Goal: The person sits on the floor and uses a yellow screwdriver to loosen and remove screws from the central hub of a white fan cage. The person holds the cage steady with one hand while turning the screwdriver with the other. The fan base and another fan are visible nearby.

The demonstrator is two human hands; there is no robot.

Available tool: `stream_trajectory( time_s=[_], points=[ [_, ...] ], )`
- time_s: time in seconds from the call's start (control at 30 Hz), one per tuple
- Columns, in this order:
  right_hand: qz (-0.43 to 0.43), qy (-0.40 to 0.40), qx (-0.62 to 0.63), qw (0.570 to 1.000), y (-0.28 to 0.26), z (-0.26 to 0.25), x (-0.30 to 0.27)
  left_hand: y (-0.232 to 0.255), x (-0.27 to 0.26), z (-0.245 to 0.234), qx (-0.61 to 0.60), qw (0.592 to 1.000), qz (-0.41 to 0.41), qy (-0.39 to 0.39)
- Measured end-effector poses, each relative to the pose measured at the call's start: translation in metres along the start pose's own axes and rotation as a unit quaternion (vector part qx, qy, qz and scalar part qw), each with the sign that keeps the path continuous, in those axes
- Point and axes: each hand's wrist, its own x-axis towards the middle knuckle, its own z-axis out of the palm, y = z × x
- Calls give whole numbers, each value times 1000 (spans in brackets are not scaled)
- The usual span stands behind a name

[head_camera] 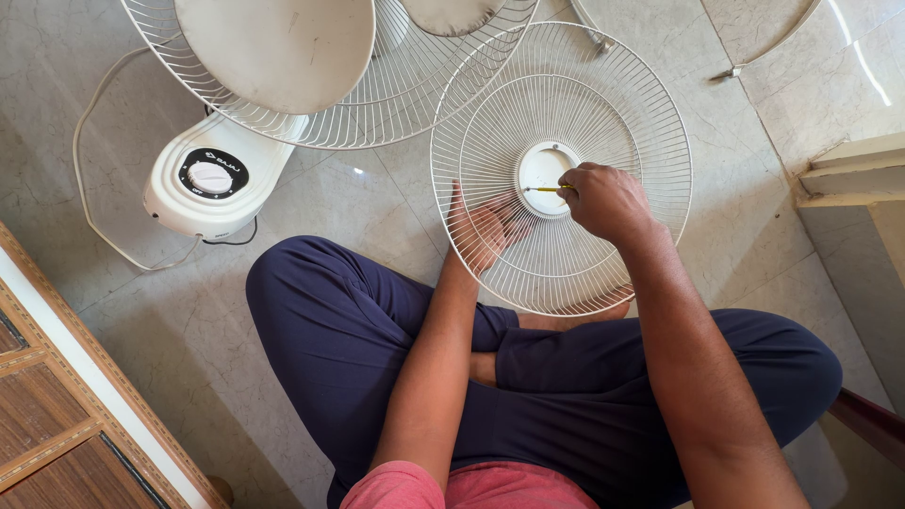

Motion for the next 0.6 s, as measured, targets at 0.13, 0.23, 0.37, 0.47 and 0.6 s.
stream_trajectory(
  time_s=[0.13,0.23,0.37,0.47,0.6],
  points=[
    [-1,1,3,1000,0,0,0,0,0,0,14,1000,7,6],
    [-7,3,1,1000,-1,1,0,0,-1,1,14,1000,10,12],
    [-8,3,-5,1000,-4,-2,-1,-1,-3,4,18,1000,12,16],
    [-1,-3,5,1000,-8,-6,-3,-1,-4,6,21,1000,14,17],
    [6,-15,4,1000,-13,-12,-5,1,-5,7,23,999,20,18]
  ],
)
